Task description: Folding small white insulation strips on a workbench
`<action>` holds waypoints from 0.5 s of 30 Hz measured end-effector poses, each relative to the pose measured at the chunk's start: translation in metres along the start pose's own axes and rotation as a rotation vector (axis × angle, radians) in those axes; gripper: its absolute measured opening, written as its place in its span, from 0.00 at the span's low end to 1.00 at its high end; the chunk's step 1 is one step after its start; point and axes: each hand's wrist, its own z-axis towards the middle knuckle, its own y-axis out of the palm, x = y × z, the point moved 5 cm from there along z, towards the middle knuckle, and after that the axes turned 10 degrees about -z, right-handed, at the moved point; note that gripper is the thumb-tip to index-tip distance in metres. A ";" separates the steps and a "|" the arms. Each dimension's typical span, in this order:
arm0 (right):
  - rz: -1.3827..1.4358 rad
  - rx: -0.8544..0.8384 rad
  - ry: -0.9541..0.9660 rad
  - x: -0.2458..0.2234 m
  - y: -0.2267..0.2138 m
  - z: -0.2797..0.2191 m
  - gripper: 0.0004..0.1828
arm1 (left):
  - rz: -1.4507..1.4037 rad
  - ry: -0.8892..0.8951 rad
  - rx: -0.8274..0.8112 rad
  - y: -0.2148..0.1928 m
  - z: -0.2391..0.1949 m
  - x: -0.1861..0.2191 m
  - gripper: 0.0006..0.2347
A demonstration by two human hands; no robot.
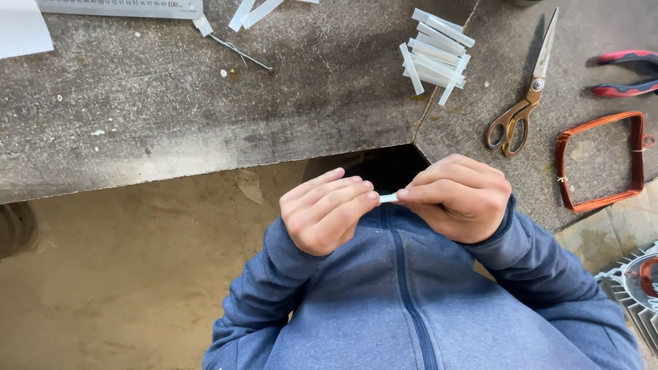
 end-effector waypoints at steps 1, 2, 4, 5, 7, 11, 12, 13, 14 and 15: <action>-0.002 0.000 0.001 0.001 0.000 -0.002 0.06 | -0.002 0.000 0.000 0.001 -0.001 0.002 0.08; -0.016 0.000 0.007 0.001 -0.001 -0.004 0.06 | -0.005 -0.017 -0.001 0.002 -0.002 0.002 0.08; -0.029 0.006 -0.004 0.006 -0.001 -0.002 0.07 | 0.001 -0.020 0.003 -0.001 -0.001 -0.001 0.08; -0.072 -0.010 -0.012 0.008 0.000 -0.002 0.08 | -0.014 -0.035 -0.026 -0.002 -0.002 -0.004 0.09; -0.122 -0.025 -0.013 0.011 0.000 0.000 0.11 | -0.039 -0.050 -0.058 -0.003 -0.004 -0.007 0.09; -0.257 0.013 -0.117 0.003 0.002 0.007 0.10 | -0.036 -0.101 -0.060 -0.003 -0.005 -0.011 0.04; -0.226 0.027 -0.116 0.002 0.003 0.007 0.15 | -0.035 -0.118 -0.060 -0.003 -0.006 -0.012 0.02; -0.227 0.029 -0.113 -0.002 0.006 0.007 0.15 | -0.036 -0.118 -0.064 -0.001 -0.005 -0.010 0.02; -0.194 0.019 -0.136 -0.006 0.010 0.008 0.10 | -0.053 -0.126 -0.075 0.002 -0.005 -0.009 0.03; -0.163 0.006 -0.162 -0.010 0.012 0.008 0.06 | -0.071 -0.134 -0.083 0.006 -0.005 -0.008 0.04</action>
